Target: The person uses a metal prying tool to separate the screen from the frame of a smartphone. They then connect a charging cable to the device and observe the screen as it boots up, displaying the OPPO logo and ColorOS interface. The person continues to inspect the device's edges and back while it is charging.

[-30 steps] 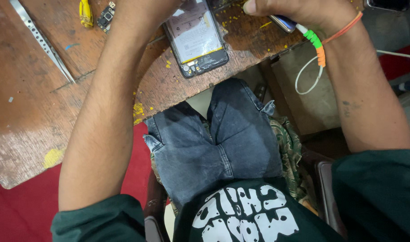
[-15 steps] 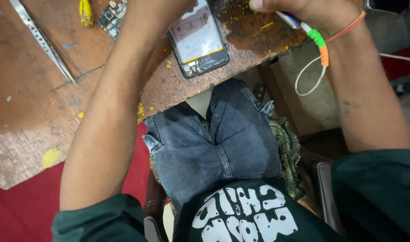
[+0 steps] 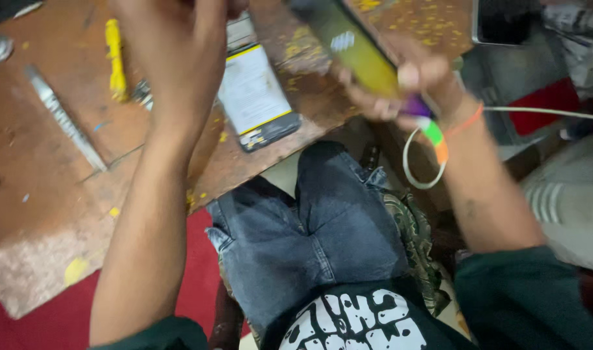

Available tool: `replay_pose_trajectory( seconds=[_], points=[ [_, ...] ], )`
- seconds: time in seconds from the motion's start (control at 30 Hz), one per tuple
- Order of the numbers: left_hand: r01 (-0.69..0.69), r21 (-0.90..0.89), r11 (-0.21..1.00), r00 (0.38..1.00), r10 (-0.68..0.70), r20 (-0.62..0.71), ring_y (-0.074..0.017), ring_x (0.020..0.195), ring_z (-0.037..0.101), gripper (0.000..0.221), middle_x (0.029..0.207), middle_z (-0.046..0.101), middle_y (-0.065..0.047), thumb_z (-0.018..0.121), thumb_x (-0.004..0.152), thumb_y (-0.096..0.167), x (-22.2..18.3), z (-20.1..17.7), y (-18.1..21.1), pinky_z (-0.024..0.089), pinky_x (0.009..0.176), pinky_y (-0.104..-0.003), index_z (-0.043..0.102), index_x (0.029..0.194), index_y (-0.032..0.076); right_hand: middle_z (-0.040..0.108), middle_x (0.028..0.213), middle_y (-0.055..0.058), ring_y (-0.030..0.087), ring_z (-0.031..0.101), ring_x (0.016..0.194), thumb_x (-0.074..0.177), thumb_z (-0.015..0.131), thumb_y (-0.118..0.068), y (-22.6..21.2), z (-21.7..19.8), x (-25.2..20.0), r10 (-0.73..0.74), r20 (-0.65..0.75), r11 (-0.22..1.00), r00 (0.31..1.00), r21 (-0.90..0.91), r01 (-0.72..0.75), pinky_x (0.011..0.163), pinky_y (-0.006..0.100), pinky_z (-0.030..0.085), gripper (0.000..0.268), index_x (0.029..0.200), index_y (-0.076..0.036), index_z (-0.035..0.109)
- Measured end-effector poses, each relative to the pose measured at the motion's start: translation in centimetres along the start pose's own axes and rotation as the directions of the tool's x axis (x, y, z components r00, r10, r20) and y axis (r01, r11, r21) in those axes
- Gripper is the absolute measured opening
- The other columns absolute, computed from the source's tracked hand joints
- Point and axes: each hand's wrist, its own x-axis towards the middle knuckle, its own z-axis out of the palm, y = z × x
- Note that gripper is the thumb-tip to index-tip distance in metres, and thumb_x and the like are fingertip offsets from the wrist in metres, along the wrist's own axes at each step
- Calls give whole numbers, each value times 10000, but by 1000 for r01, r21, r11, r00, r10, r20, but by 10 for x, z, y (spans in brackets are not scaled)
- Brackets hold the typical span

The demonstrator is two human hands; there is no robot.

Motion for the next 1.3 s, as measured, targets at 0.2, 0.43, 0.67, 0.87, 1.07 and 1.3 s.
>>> replay_pose_trajectory(
  seconds=[0.2, 0.43, 0.67, 0.87, 1.07, 1.3],
  points=[
    [52, 336, 940, 997, -31, -67, -134, 905, 709, 209, 1090, 723, -115, 741, 1122, 43, -81, 53, 114, 563, 812, -237, 633, 1287, -27, 525, 1082, 164, 174, 558, 779, 786, 835, -429, 52, 32, -61, -114, 38, 949, 993, 299, 97, 573, 247, 494, 884, 1327, 152, 447],
    [234, 262, 936, 968, -249, 28, -364, 1447, 517, 1056, 1552, 464, -234, 897, 702, 320, -156, 87, 154, 438, 1244, -427, 359, 1542, -29, 539, 1347, 255, 288, 602, 1239, 827, 831, -527, 93, 102, -88, -136, -193, 897, 972, 393, 204, 1104, 375, 490, 1030, 1489, 135, 402],
    [525, 51, 850, 839, -526, 140, -311, 1439, 597, 1204, 1609, 492, -204, 966, 739, 283, -197, 77, 176, 529, 1184, -400, 237, 1650, -15, 321, 1642, 242, 275, 425, 1516, 988, 801, -375, 98, 144, -104, -277, -191, 932, 942, 186, 312, 1253, 418, 420, 948, 1612, 13, 201],
    [454, 94, 886, 879, -463, 111, -257, 1316, 661, 1075, 1414, 624, -190, 956, 779, 166, -220, 67, 191, 533, 1128, -355, 266, 1584, -15, 404, 1569, 251, 307, 545, 1380, 1005, 731, -389, 91, 153, -129, -346, -269, 932, 899, -205, 298, 1164, 408, 531, 856, 1548, 21, 212],
    [500, -58, 864, 865, -495, 81, -201, 1272, 692, 1057, 1391, 645, -162, 951, 846, 142, -234, 64, 201, 557, 1117, -305, 242, 1616, -8, 373, 1603, 234, 308, 474, 1438, 936, 805, -277, 93, 140, -141, -611, -339, 757, 715, -516, 402, 1157, 421, 537, 876, 1555, -15, 243],
    [601, -289, 745, 799, -565, 206, -236, 1298, 669, 1109, 1412, 644, -218, 937, 821, 95, -250, 58, 198, 537, 1167, -354, 201, 1642, -18, 407, 1608, 144, 194, 451, 1471, 911, 840, -204, 93, 113, -140, -690, -100, 597, 717, -639, 485, 1242, 339, 437, 926, 1665, -140, 306]
  ],
)
